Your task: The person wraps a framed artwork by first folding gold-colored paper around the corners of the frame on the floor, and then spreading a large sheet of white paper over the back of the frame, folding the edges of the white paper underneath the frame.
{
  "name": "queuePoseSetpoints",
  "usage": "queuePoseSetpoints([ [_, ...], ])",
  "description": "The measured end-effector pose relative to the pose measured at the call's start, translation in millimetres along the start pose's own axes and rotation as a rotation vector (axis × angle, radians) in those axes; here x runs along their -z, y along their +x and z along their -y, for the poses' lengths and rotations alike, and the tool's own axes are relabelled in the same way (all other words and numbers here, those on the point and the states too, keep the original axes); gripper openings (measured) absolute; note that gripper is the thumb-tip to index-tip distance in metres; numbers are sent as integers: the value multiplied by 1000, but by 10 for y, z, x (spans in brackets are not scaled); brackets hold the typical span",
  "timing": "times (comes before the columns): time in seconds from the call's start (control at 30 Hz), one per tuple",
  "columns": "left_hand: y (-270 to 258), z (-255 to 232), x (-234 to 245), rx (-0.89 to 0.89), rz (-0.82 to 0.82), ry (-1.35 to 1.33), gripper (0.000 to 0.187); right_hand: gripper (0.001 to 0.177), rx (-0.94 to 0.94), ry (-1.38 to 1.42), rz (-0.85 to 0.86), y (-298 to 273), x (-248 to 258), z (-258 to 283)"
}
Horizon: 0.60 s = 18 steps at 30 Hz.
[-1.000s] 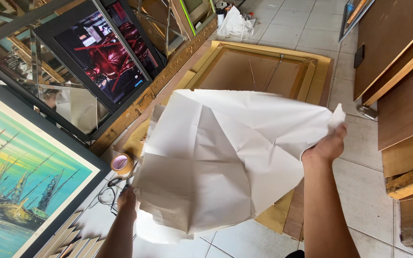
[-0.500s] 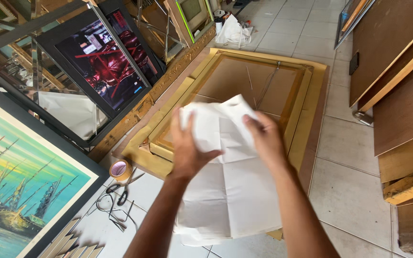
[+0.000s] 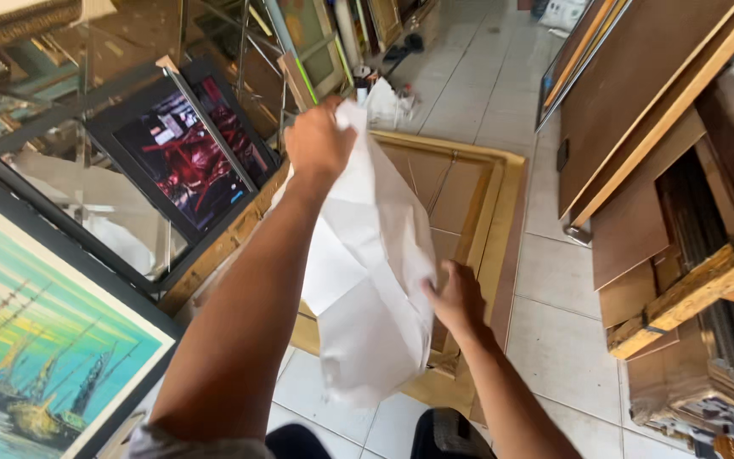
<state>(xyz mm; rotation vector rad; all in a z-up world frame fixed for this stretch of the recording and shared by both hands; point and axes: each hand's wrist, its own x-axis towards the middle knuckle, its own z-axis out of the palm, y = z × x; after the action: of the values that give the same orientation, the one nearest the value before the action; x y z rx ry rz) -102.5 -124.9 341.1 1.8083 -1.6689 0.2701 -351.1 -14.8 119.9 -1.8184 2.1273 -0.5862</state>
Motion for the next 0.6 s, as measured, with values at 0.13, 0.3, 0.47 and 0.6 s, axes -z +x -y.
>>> queuePoseSetpoints([
  [0.13,567,-177,484,120,44,-212,35,91,113,472,-8,-450,1110,1169],
  [0.3,1112,-112,601,88,6,-219,33,91,-102,369,-51,1001,58,871],
  [0.47,2248,464,11,161,183,-104,37,30,-76,-51,-71,3041,260,1152],
  [0.6,3445,791,-591,189,250,-8,40,34,-32,-200,-37,4800,624,1507],
])
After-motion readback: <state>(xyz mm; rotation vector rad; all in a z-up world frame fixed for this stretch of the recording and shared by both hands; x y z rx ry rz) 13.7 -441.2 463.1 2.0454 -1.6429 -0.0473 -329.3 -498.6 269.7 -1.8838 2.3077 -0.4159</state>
